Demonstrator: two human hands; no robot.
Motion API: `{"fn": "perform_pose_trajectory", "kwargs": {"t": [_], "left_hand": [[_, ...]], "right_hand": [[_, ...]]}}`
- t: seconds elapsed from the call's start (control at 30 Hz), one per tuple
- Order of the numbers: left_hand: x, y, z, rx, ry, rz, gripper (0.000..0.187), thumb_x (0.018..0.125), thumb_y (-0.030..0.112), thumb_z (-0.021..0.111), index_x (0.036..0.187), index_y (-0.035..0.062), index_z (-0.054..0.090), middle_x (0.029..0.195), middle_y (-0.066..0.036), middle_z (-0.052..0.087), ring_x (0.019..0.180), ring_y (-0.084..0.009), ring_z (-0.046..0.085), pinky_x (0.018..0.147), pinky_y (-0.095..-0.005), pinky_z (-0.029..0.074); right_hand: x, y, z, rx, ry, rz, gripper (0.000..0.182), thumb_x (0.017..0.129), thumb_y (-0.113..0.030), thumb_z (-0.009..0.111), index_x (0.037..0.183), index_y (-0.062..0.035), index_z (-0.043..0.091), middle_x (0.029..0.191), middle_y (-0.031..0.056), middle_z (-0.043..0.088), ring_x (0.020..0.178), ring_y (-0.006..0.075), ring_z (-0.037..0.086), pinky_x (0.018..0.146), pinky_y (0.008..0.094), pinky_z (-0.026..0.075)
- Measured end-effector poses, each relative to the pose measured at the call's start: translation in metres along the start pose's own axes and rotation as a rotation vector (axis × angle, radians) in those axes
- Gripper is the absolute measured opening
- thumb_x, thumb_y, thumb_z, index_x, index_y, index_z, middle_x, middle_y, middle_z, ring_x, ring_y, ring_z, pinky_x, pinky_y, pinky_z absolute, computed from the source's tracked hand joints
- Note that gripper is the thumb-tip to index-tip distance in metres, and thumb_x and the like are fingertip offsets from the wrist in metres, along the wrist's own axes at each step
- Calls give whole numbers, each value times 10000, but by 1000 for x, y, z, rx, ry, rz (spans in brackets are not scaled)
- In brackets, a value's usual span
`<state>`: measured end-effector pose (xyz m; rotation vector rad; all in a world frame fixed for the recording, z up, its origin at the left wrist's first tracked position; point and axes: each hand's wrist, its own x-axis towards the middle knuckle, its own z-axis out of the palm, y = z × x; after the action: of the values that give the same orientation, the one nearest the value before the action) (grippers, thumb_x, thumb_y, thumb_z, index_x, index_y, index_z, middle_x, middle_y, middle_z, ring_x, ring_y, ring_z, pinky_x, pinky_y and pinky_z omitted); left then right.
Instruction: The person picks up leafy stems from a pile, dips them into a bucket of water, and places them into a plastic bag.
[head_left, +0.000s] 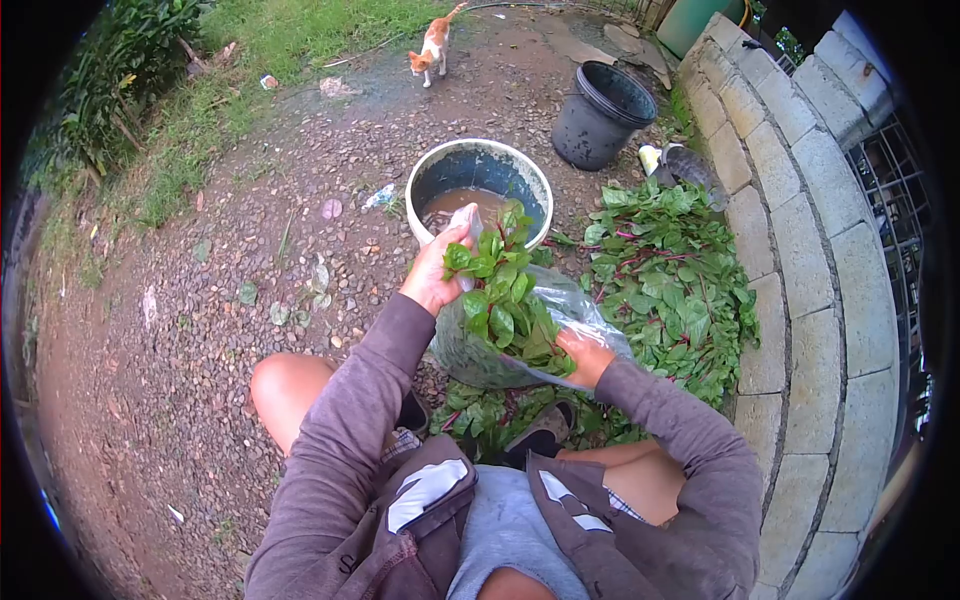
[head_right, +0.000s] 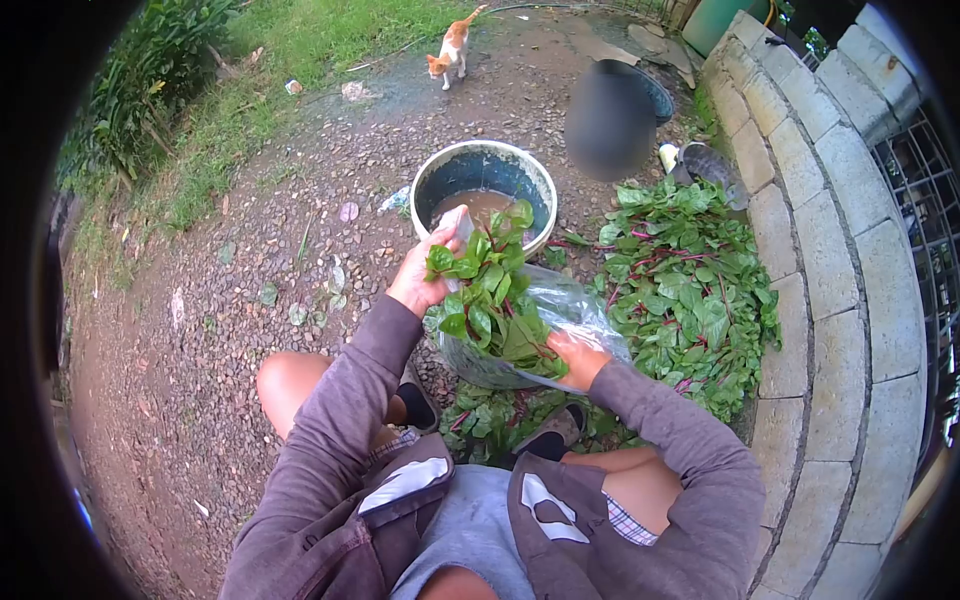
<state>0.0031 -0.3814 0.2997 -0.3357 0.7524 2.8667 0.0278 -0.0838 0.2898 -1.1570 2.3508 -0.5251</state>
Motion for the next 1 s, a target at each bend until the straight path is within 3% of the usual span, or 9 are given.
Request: {"fn": "perform_pose_trajectory", "kwargs": {"t": [0.33, 0.47, 0.57, 0.67, 0.7, 0.8, 0.87, 0.93, 1.0], "left_hand": [[-65, 4, 33, 549, -255, -49, 569, 878, 99, 483, 1418, 133, 310, 610, 97, 297, 489, -25, 275, 477, -188, 244], [-92, 4, 30, 880, -318, -59, 492, 888, 38, 433, 1377, 83, 396, 1037, 16, 579, 848, -55, 485, 786, -226, 405], [-100, 2, 29, 1082, -487, -78, 429, 889, 9, 408, 1311, 51, 474, 1272, -55, 540, 1085, -87, 473, 945, -258, 351], [-91, 16, 23, 1032, -291, -213, 429, 895, 39, 430, 1321, 68, 473, 1097, -5, 587, 980, -72, 490, 871, -228, 375], [-85, 15, 18, 967, -274, -121, 431, 908, 49, 426, 1339, 60, 441, 1126, -8, 569, 989, -69, 475, 875, -227, 369], [-73, 1, 8, 783, -201, -28, 451, 934, 70, 419, 1380, 35, 360, 1225, -19, 499, 1054, -72, 432, 914, -237, 345], [-66, -1, 3, 682, -134, -148, 468, 934, 72, 420, 1390, 18, 328, 1308, -26, 433, 1147, -95, 408, 977, -265, 320], [-63, -6, 1, 775, -167, -156, 441, 954, 135, 441, 1378, 42, 362, 1137, -3, 515, 1002, -71, 442, 889, -228, 352], [-62, -10, 4, 912, -219, -254, 447, 966, 202, 448, 1386, 75, 364, 908, 32, 516, 821, -62, 425, 760, -214, 375]], "right_hand": [[37, 27, -59, 75, -648, 305, 791, 605, -257, 783, 1305, -72, 465, 1030, 157, 651, 904, 236, 622, 777, 354, 468], [68, 66, -65, 152, -629, 383, 777, 607, -263, 801, 1276, -35, 480, 1048, 151, 650, 903, 200, 625, 779, 344, 476], [86, 81, -53, -93, -555, 547, 774, 580, -312, 822, 1218, -5, 509, 1020, 211, 635, 943, 284, 625, 823, 368, 479], [71, 70, -48, -351, -222, 134, 712, 654, -320, 780, 1229, 0, 506, 971, 224, 633, 926, 380, 601, 834, 406, 471], [82, 10, -89, -385, -500, 357, 741, 649, -304, 784, 1257, -8, 481, 979, 230, 630, 943, 376, 602, 840, 408, 471], [117, -23, -165, 241, -366, 18, 233, 755, -189, 707, 859, 13, 651, 720, 153, 660, 736, 251, 672, 704, 357, 514], [188, -5, -167, 126, -81, 71, 138, 770, -137, 653, 779, 1, 648, 678, 151, 643, 641, 229, 654, 612, 348, 497], [272, 50, -121, -222, 96, 59, 108, 779, -155, 618, 824, -79, 680, 805, 122, 671, 785, 285, 652, 712, 374, 497], [346, 133, -28, -409, -303, 236, 302, 761, -184, 656, 1061, -156, 640, 1033, 109, 652, 983, 267, 616, 834, 363, 489]]}}
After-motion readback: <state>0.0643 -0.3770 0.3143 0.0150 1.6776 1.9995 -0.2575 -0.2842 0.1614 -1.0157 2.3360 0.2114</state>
